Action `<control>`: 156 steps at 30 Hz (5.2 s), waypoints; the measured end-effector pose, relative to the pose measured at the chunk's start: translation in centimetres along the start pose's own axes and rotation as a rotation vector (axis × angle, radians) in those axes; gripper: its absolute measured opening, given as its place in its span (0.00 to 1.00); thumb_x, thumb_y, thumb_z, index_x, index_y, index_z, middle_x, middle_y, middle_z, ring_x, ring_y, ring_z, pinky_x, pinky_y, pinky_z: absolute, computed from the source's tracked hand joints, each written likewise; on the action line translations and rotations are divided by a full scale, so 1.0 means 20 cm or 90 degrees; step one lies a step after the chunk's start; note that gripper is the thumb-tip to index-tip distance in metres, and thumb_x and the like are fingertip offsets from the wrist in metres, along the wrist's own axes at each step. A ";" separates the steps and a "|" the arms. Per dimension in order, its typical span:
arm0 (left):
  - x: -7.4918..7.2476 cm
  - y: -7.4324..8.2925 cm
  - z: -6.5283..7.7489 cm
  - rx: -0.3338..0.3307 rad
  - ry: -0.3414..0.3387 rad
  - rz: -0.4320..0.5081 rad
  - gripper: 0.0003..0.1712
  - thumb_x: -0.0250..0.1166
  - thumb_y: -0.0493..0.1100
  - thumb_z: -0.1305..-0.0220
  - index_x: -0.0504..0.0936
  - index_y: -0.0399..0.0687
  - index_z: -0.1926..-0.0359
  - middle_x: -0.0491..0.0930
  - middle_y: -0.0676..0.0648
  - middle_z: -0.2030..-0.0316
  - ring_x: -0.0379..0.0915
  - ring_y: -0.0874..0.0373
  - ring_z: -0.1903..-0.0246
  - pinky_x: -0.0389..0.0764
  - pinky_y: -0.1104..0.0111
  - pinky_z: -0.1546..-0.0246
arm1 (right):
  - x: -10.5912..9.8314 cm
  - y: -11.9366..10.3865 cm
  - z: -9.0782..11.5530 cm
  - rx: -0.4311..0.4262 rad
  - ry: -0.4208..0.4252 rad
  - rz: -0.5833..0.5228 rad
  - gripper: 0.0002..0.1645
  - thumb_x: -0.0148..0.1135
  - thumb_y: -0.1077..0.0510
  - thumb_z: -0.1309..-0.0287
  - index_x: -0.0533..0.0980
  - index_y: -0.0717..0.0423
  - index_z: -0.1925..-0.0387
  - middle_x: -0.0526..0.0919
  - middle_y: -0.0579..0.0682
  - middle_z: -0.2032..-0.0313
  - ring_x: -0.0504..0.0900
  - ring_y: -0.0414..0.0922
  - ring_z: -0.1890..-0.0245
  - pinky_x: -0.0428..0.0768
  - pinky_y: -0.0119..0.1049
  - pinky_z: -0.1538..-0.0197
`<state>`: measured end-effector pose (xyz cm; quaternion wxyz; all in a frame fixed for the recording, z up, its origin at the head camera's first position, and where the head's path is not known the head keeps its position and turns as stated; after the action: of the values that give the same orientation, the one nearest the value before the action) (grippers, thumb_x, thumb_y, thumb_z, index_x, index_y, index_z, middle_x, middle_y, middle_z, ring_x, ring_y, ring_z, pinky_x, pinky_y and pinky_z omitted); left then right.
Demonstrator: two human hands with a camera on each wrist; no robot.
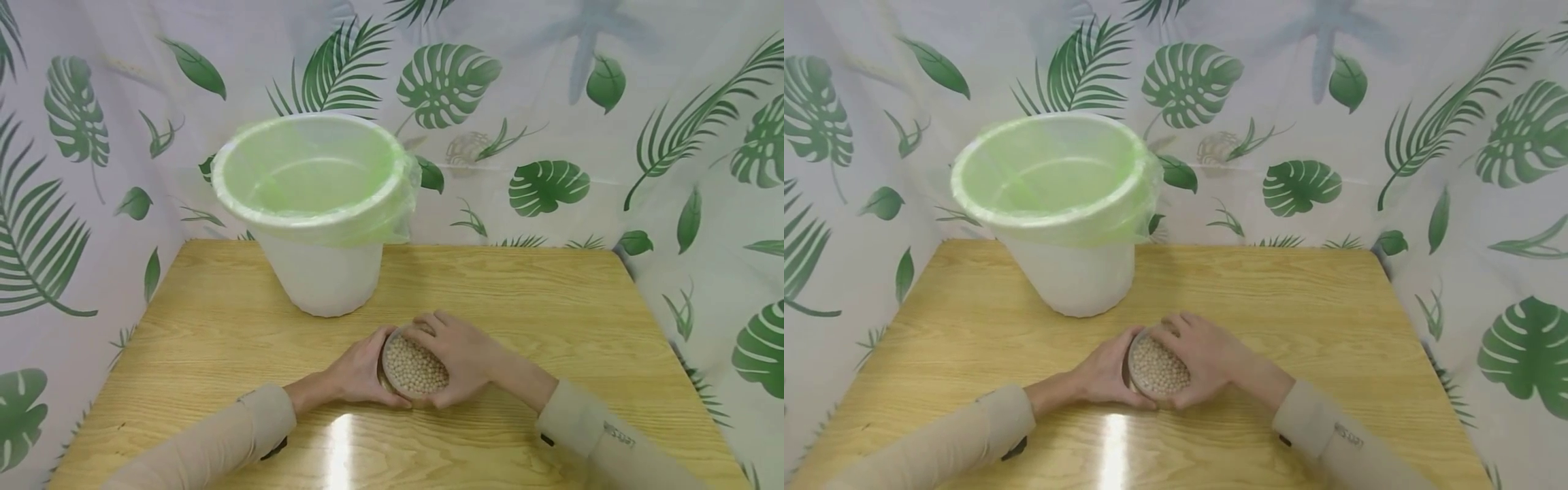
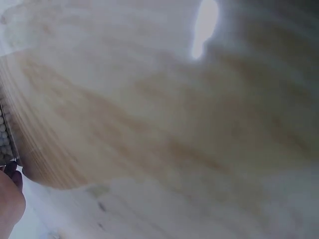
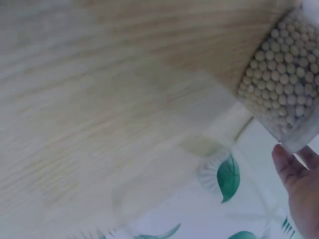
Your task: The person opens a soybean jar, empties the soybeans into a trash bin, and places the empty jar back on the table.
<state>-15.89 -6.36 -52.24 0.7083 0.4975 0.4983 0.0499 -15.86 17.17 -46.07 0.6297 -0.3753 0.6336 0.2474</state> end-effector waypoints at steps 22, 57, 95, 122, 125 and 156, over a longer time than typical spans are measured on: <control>0.01 -0.01 0.00 0.004 0.007 0.000 0.67 0.85 0.61 0.54 0.55 0.48 0.21 0.71 0.43 0.28 0.73 0.51 0.30 0.77 0.54 0.26 | -0.01 -0.07 0.03 0.092 0.046 0.021 0.63 0.72 0.19 0.59 0.69 0.48 0.27 0.79 0.57 0.39 0.80 0.53 0.43 0.87 0.52 0.43; -0.01 0.01 0.01 -0.010 -0.005 -0.004 0.69 0.85 0.61 0.53 0.53 0.47 0.20 0.70 0.43 0.27 0.72 0.50 0.29 0.77 0.53 0.26 | 0.01 -0.08 0.06 0.090 0.083 0.070 0.64 0.67 0.14 0.55 0.69 0.50 0.27 0.80 0.59 0.38 0.82 0.55 0.42 0.88 0.54 0.44; -0.01 0.00 0.01 -0.005 -0.004 0.004 0.69 0.85 0.61 0.54 0.53 0.48 0.21 0.71 0.43 0.28 0.72 0.50 0.29 0.77 0.54 0.26 | 0.04 -0.08 0.09 0.124 0.101 0.038 0.64 0.65 0.13 0.54 0.68 0.49 0.26 0.79 0.60 0.39 0.84 0.57 0.43 0.90 0.55 0.48; 0.01 -0.01 0.00 0.015 0.015 -0.010 0.68 0.86 0.61 0.57 0.56 0.48 0.23 0.73 0.43 0.30 0.74 0.51 0.31 0.75 0.55 0.24 | -0.18 0.10 0.22 0.139 0.082 0.064 0.64 0.75 0.23 0.59 0.69 0.50 0.25 0.75 0.63 0.31 0.79 0.61 0.35 0.84 0.61 0.36; 0.01 -0.01 0.00 0.011 0.017 -0.012 0.68 0.86 0.62 0.57 0.56 0.48 0.23 0.73 0.43 0.30 0.74 0.51 0.30 0.75 0.55 0.24 | -0.17 0.14 0.29 0.160 0.081 0.069 0.63 0.75 0.23 0.59 0.69 0.50 0.25 0.75 0.62 0.31 0.79 0.62 0.35 0.84 0.61 0.37; 0.02 -0.02 0.00 0.021 0.011 -0.022 0.70 0.85 0.63 0.55 0.53 0.47 0.22 0.70 0.43 0.28 0.70 0.50 0.27 0.71 0.53 0.22 | 0.09 0.37 0.57 0.247 -0.004 0.045 0.62 0.67 0.18 0.49 0.67 0.51 0.24 0.72 0.65 0.29 0.77 0.68 0.34 0.79 0.68 0.34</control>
<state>-15.88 -6.25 -52.83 0.6964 0.5003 0.5134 0.0336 -14.54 30.33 -49.95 0.6833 -0.2233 0.6801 0.1439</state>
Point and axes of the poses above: each hand's wrist, its own z-axis away from the middle knuckle, its own x-axis out of the palm, y = z × x, the point moved 1 cm from there along -z, towards the middle knuckle
